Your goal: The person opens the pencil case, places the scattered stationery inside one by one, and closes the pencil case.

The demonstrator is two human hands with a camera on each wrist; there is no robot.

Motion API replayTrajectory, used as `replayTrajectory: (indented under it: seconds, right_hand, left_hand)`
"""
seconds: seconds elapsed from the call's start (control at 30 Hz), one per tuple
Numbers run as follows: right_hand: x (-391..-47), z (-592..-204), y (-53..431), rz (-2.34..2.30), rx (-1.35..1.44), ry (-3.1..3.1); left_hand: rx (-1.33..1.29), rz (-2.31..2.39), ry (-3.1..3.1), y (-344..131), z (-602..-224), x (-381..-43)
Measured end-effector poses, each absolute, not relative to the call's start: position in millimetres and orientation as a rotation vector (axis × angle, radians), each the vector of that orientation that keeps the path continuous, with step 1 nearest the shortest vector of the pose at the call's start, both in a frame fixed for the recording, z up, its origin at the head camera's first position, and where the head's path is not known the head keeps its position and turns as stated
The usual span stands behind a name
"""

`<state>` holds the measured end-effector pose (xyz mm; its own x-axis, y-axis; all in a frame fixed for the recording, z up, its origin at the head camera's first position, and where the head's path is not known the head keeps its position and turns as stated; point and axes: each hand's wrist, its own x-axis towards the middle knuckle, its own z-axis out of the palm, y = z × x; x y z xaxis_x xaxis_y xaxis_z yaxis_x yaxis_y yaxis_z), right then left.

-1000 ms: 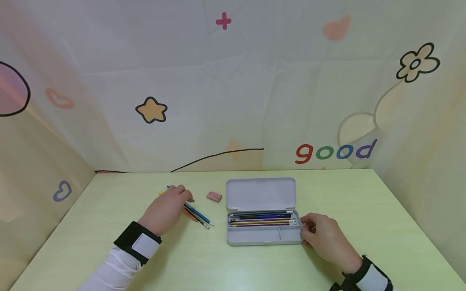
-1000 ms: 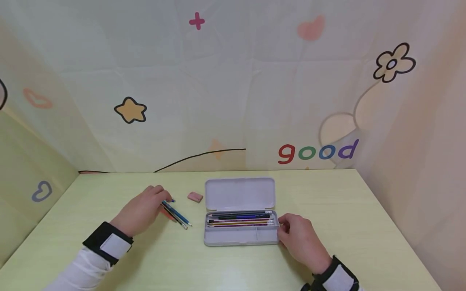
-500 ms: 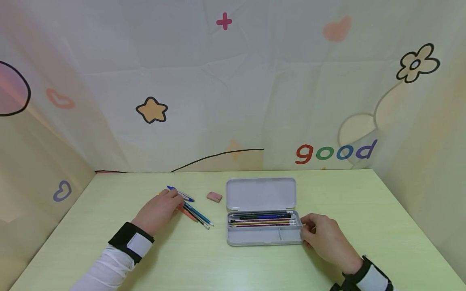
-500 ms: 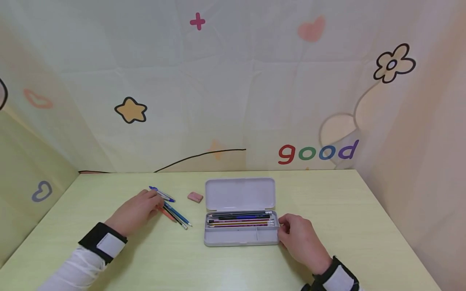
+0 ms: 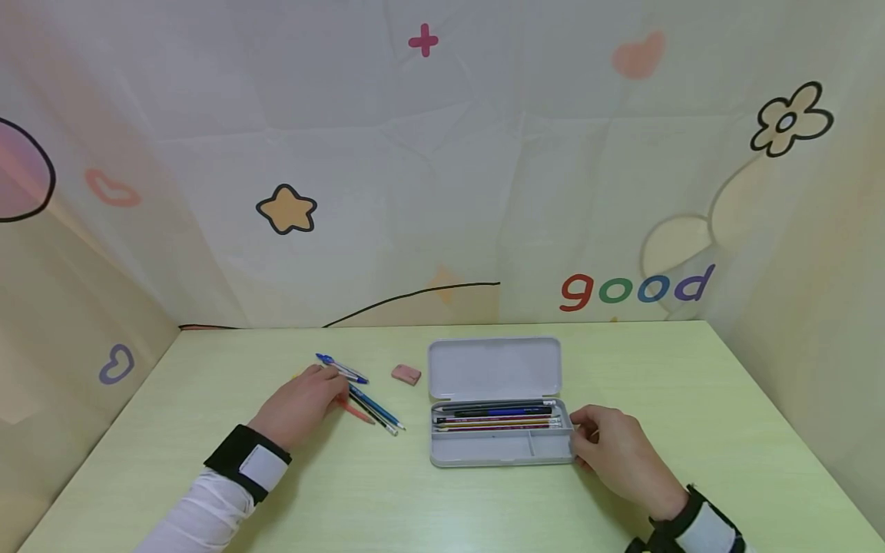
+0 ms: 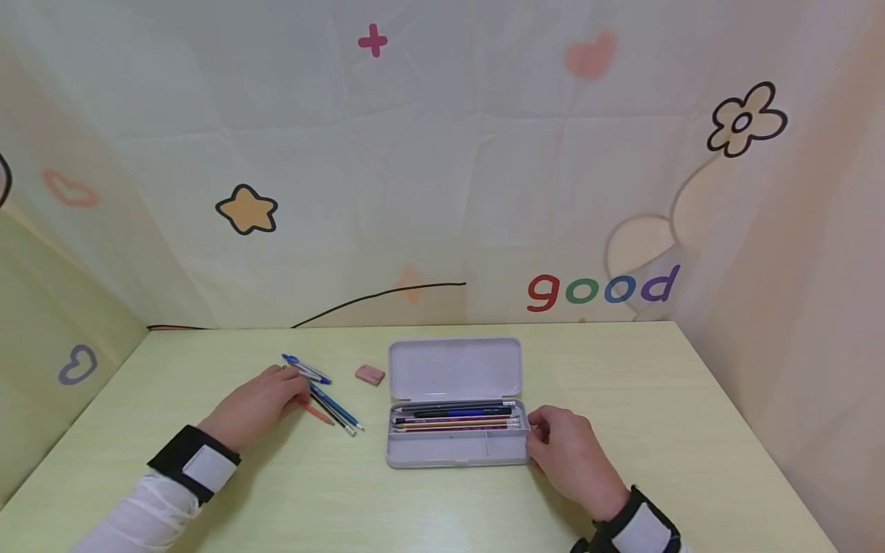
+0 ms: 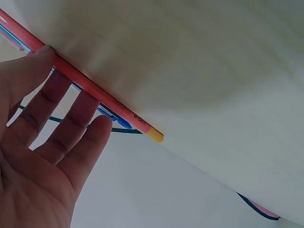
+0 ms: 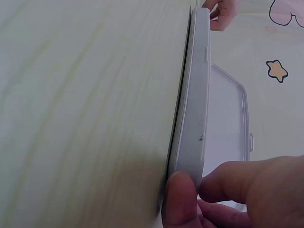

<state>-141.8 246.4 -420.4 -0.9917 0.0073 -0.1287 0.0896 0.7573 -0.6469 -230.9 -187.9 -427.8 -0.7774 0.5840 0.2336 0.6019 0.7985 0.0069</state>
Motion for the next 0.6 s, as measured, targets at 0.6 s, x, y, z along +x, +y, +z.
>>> replayTrajectory:
  seconds: [0.6]
  right_hand:
    - [-142.1, -421.5, 245.8, -1.057, 0.077, 2.841]
  left_hand:
    - [-0.898, -0.141, -2.797, -195.3, -433.3, -225.4]
